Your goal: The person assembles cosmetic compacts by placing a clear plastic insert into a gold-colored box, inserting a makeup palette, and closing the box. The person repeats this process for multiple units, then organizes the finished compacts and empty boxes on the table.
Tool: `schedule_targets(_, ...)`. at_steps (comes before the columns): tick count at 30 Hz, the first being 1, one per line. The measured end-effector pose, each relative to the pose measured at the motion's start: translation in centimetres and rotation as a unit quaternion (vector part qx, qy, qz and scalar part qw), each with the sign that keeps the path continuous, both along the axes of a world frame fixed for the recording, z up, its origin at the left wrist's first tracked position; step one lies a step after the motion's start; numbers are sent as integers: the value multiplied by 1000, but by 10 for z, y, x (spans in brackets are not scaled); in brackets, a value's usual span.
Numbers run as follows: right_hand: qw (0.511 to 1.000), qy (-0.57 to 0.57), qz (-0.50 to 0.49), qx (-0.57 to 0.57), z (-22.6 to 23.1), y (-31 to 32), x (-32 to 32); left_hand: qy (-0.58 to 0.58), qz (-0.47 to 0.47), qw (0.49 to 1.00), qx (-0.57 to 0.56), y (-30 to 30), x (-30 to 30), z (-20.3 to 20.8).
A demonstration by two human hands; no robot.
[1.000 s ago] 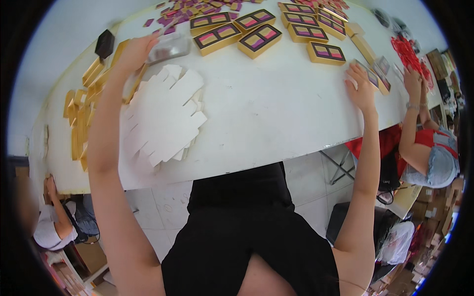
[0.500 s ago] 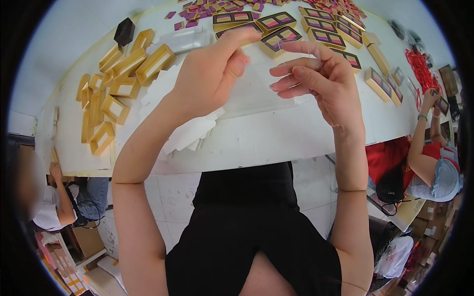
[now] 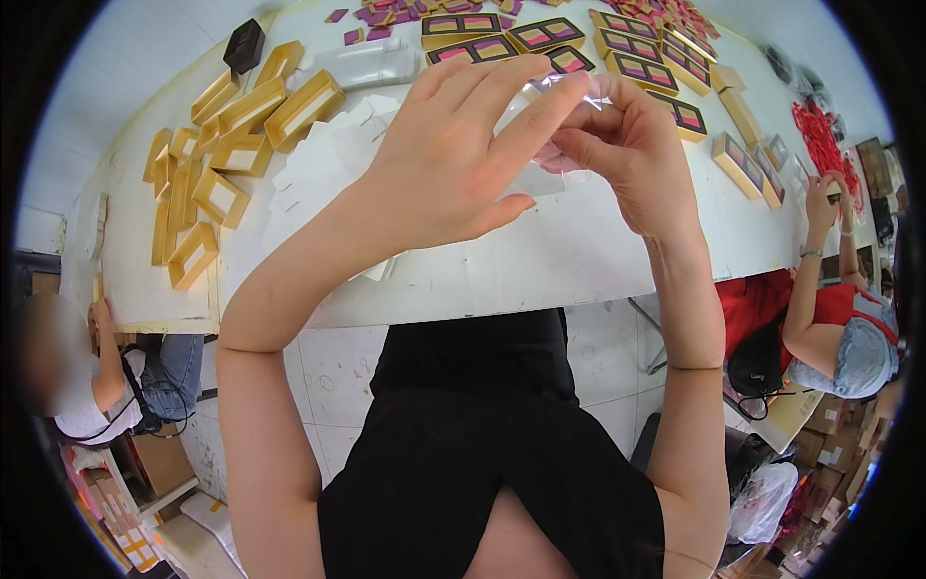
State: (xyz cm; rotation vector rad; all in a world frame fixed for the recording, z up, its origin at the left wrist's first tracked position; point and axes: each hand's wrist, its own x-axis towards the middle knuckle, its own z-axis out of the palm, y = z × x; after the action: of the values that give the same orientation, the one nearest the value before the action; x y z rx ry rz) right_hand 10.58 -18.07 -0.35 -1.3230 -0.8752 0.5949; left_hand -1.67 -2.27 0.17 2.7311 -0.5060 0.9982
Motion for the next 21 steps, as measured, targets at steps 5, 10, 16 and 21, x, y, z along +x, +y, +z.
schedule_targets(5,1000,0,-10,-29,-2,0,8,5,21,999,28,3,1,0)
schedule_targets(10,998,-23,-32,-53,-3,3,4,20,83,995,61,0,-1,0)
schedule_targets(16,998,-53,-34,-27,-4,8,6,53,132,989,52,-2,-3,1)
schedule_targets(21,981,-123,-121,-90,7,10,13,27,111,993,23,-5,-1,4)
